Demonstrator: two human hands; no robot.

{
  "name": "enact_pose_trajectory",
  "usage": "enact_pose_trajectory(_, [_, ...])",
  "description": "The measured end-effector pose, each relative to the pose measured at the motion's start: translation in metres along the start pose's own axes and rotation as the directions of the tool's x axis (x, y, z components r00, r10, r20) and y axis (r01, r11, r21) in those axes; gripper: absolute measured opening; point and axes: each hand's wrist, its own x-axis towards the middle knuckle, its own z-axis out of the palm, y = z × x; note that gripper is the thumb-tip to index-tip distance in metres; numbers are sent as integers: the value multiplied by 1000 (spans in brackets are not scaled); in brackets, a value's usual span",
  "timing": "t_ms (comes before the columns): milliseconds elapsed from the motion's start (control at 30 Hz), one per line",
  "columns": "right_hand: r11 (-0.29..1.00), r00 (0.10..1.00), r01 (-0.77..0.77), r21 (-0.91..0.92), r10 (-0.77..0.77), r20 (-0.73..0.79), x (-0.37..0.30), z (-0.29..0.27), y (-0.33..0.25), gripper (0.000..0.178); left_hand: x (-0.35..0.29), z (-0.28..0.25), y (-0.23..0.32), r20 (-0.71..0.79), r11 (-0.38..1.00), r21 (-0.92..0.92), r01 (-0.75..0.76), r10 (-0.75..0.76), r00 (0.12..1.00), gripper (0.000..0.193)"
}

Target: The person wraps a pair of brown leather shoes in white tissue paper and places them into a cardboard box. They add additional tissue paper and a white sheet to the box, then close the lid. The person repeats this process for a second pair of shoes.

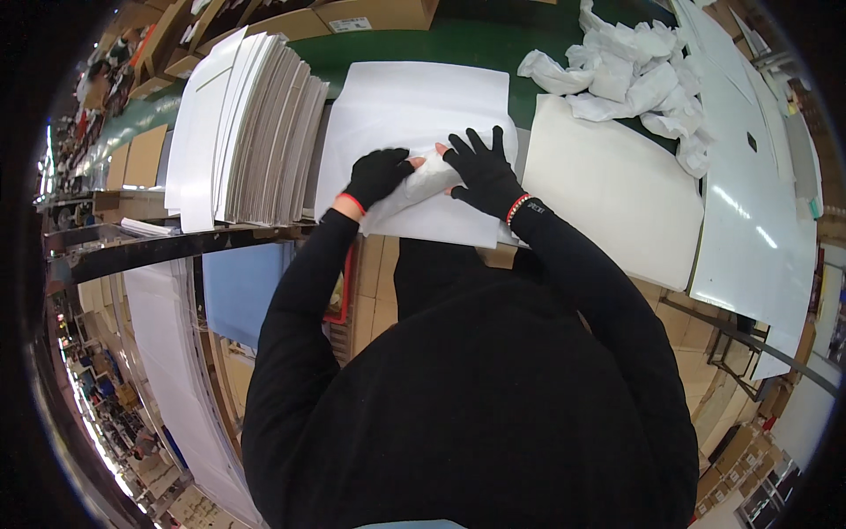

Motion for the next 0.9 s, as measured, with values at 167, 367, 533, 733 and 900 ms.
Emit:
enact_pose_trajectory(167, [1000,988,-10,-4,11,152,18,7,10,86,-20,31,27,-463,930,249,-269,358,811,59])
enact_pose_trajectory(367, [1000,977,-17,-11,19,212,17,21,14,83,-28,46,31,-423,915,174,-364,403,812,77])
enact_pose_trajectory(533, [986,757,-154,64,76,649,26,-21,13,80,-41,32,43,-160,958,-8,-286,281,946,56])
enact_pose_trajectory(733, [942,938,-306,-135,323,127,2,-33,55,84,-3,30,4,-464,865,379,-327,484,742,31])
enact_pose_trajectory(900, [687,820,-409,601,565,-88,-35,-24,36,50,3,38,-14,-397,986,-67,-154,115,911,31])
